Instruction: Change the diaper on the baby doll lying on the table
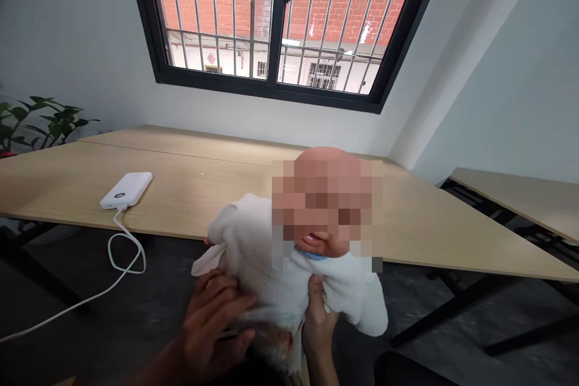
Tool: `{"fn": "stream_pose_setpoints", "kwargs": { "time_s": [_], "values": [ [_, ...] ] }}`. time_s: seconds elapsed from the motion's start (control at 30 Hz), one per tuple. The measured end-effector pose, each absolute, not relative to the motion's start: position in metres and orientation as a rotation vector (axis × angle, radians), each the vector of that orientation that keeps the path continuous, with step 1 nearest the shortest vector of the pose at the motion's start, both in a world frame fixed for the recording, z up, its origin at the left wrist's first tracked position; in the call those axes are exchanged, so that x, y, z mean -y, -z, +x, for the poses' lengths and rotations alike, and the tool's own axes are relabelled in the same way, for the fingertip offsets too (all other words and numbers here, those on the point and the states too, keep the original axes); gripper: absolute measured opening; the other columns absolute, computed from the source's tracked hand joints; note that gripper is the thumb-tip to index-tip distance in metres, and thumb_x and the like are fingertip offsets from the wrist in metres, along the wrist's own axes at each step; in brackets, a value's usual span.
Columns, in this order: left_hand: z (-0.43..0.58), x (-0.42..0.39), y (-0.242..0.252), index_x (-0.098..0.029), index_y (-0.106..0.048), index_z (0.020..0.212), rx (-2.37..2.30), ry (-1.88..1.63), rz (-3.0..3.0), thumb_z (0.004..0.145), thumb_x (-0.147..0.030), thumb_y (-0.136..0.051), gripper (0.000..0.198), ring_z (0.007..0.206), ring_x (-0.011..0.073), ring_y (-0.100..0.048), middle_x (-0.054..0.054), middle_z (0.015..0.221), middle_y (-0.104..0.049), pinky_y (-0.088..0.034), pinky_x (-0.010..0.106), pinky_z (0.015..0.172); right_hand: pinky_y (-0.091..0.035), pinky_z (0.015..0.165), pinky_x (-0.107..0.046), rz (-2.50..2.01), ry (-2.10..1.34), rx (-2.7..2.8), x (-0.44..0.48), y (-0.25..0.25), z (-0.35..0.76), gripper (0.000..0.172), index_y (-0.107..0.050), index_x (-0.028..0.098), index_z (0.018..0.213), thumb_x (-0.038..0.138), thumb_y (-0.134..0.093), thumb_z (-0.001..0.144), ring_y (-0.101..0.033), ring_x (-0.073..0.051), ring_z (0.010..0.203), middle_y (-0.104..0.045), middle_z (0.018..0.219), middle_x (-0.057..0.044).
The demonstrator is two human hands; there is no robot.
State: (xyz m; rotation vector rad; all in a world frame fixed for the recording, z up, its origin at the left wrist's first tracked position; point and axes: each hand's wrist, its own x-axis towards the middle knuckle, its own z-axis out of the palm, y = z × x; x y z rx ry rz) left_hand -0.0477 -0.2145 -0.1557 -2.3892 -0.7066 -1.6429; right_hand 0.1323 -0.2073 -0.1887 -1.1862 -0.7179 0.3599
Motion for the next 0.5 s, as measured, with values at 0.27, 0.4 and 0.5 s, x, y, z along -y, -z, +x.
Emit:
{"fn": "stream_pose_setpoints", "kwargs": {
  "time_s": [0.27, 0.4, 0.5],
  "values": [
    [-0.073, 0.220, 0.166, -0.019, -0.059, 0.063, 0.697, 1.442, -2.832, 0.099, -0.061, -0.017, 0.069, 0.046, 0.0130, -0.052, 0.001, 0.051, -0.056, -0.041, 0.026, 0.054, -0.044, 0.104, -0.047, -1.197, -0.335, 0.608, 0.204, 0.182, 0.143, 0.043, -0.071, 0.013, 0.091, 0.050, -0.071, 0.070, -0.059, -0.031, 0.115, -0.071, 0.108, -0.013],
    [-0.091, 0.210, 0.145, -0.019, -0.067, 0.107, 1.177, 1.685, -2.713, 0.100, -0.044, -0.041, 0.036, 0.076, 0.0162, -0.068, 0.006, 0.086, -0.072, -0.052, 0.023, 0.066, -0.047, 0.100, -0.047, -1.217, -0.388, 0.611, 0.203, 0.187, 0.152, 0.042, -0.071, 0.014, 0.080, 0.054, -0.071, 0.065, -0.063, -0.031, 0.106, -0.074, 0.087, -0.011],
    [-0.092, 0.196, 0.143, -0.018, -0.064, 0.119, 1.299, 1.733, -2.677, 0.095, -0.036, -0.053, 0.032, 0.100, 0.0219, -0.069, 0.012, 0.109, -0.072, -0.055, 0.029, 0.083, -0.048, 0.100, -0.046, -1.247, -0.394, 0.638, 0.202, 0.194, 0.161, 0.045, -0.073, 0.015, 0.083, 0.056, -0.072, 0.064, -0.063, -0.031, 0.108, -0.074, 0.088, -0.010]
  ]
}}
